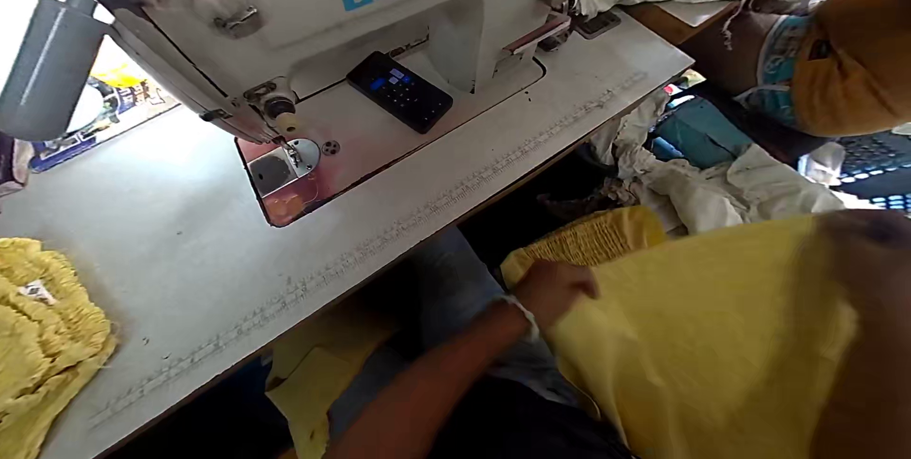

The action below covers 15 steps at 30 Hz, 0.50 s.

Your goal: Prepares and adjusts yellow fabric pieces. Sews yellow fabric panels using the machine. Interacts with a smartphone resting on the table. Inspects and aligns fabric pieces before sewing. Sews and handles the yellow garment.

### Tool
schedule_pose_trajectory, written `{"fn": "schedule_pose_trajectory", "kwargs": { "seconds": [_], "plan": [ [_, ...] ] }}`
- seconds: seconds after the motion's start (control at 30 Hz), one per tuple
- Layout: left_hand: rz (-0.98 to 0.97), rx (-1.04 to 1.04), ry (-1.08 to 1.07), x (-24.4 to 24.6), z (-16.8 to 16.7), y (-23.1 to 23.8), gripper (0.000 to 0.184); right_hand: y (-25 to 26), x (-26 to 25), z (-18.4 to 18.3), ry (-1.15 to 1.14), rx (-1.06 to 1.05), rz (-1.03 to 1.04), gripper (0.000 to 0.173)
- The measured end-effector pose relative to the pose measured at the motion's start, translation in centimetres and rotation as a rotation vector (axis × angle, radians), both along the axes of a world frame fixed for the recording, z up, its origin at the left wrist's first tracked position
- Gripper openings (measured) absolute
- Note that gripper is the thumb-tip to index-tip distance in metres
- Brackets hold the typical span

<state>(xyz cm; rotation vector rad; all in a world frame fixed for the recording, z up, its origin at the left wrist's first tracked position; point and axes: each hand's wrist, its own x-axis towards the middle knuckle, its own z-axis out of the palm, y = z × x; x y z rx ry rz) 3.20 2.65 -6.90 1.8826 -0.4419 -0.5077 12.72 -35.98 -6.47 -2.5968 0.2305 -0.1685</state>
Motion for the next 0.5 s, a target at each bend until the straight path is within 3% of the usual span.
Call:
{"fn": "schedule_pose_trajectory", "kwargs": {
  "seconds": [0.07,0.17,0.37,0.5],
  "plan": [
    [0.014,0.152,0.082,1.2,-4.3,1.0,0.031,4.3,2.1,-2.6,0.132,-0.014,0.029,0.035],
    [0.016,0.312,0.226,2.4,-7.6,1.6,0.036,7.8,4.7,-7.2,0.267,-0.014,-0.012,0.032],
    [0.043,0.411,0.300,2.6,-9.5,1.8,0.042,9.9,7.6,-10.8,0.269,-0.084,-0.058,0.033],
    [0.092,0.486,0.079,0.3,-9.2,3.4,0.038,10.9,7.4,-12.2,0.346,-0.176,0.061,0.035]
  ]
}}
